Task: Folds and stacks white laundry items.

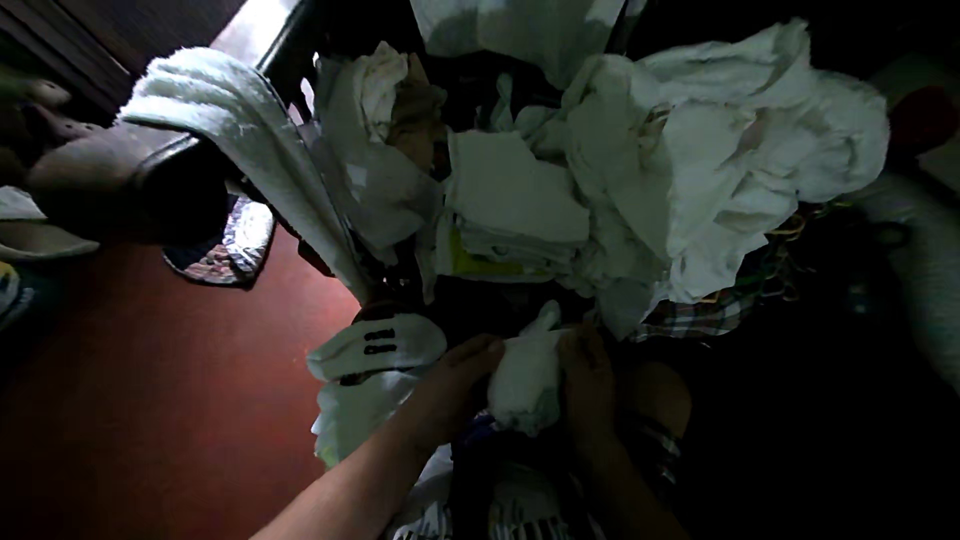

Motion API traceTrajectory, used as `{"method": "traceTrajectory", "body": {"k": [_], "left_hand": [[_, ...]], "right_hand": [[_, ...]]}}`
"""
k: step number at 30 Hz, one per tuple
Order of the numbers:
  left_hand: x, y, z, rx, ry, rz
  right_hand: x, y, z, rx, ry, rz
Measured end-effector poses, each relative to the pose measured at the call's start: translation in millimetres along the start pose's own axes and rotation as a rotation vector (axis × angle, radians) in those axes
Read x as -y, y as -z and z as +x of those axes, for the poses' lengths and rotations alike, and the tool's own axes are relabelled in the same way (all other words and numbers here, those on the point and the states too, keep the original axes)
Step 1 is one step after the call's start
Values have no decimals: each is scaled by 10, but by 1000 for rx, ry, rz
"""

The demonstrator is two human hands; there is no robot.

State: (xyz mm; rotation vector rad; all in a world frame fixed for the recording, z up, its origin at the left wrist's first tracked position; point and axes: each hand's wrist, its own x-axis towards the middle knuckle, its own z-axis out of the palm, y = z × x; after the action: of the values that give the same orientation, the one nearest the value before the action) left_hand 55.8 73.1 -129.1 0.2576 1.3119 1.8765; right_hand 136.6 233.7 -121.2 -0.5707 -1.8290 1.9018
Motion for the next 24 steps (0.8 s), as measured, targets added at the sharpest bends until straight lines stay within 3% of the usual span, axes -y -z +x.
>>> {"method": "traceTrajectory", "body": {"k": [5, 11, 13, 16, 19, 21, 24], "left_hand": [[-4, -81, 20, -12, -206, 10], [-120, -191, -59, 137, -31, -1], [-103, -104, 50, 179, -58, 7], [33, 56, 203, 44, -144, -52], [87, 193, 310, -24, -140, 36], [122, 372, 393, 4, -113, 153], [303, 669, 498, 17, -16, 166]], "right_hand": [[5, 9, 61, 47, 15, -53], [174, -29, 53, 182, -285, -107], [140, -32, 51, 187, -307, -97], [150, -11, 51, 143, -141, -150], [419, 48, 92, 92, 207, -312], [699, 154, 279, 34, 469, -519], [1093, 333, 874, -72, 713, -897]]}}
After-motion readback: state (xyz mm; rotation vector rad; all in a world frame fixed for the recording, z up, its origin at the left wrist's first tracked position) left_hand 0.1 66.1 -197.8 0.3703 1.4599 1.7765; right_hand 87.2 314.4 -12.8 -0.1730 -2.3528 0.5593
